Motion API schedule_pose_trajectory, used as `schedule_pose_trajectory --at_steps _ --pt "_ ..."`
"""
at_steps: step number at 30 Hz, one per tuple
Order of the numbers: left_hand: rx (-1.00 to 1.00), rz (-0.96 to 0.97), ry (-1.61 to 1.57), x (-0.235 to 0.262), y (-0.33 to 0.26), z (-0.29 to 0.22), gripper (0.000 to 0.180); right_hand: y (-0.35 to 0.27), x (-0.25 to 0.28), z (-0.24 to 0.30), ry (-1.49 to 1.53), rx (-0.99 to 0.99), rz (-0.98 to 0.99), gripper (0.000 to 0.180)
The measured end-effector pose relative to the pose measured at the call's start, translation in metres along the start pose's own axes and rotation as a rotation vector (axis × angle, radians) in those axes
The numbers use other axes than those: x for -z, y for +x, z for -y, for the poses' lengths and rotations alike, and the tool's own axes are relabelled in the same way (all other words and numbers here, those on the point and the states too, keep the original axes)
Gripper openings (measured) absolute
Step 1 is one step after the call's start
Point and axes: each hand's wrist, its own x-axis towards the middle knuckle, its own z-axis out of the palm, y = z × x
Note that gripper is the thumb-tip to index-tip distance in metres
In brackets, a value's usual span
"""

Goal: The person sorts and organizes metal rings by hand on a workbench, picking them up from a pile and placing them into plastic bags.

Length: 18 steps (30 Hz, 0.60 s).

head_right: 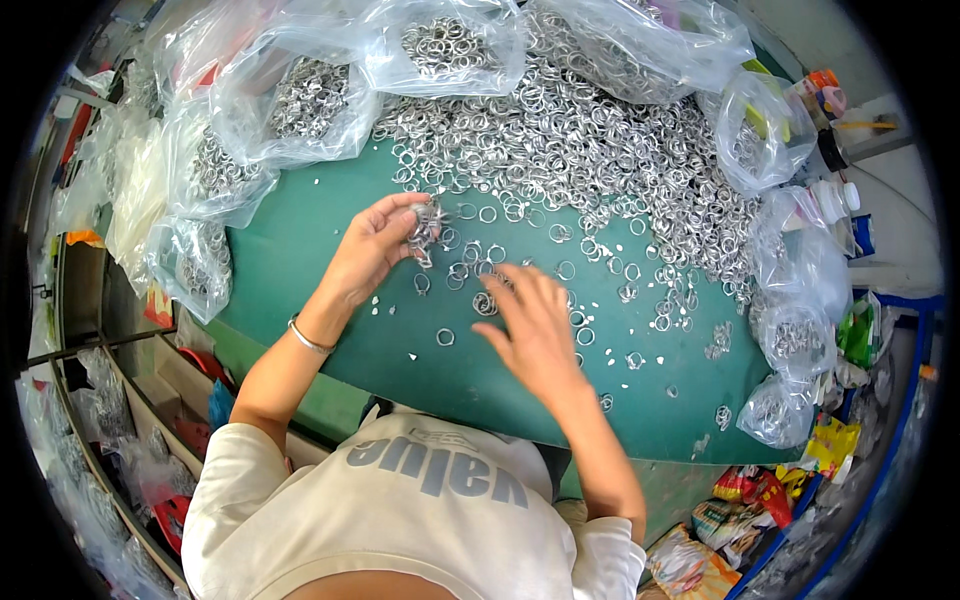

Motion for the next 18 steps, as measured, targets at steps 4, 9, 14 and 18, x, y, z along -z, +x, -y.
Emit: schedule_pose_trajectory --at_steps 4,9,14,18 --pt "-0.051 -0.016 0.002 0.002 0.001 -0.004 0.033 -0.011 -0.013 -0.023 -0.037 -0.015 0.056 0.024" --pt "-0.156 0.04 0.181 0.003 -0.005 -0.011 0.038 -0.008 0.002 -0.037 -0.185 -0.225 -0.165 0.017" --pt "-0.205 0.05 0.202 0.003 -0.002 -0.012 0.043 0.024 -0.019 -0.01 -0.182 -0.138 -0.218 0.018" --pt "-0.309 0.146 0.362 0.003 0.0 -0.014 0.051 0.042 -0.046 -0.008 -0.245 -0.114 -0.125 0.013"
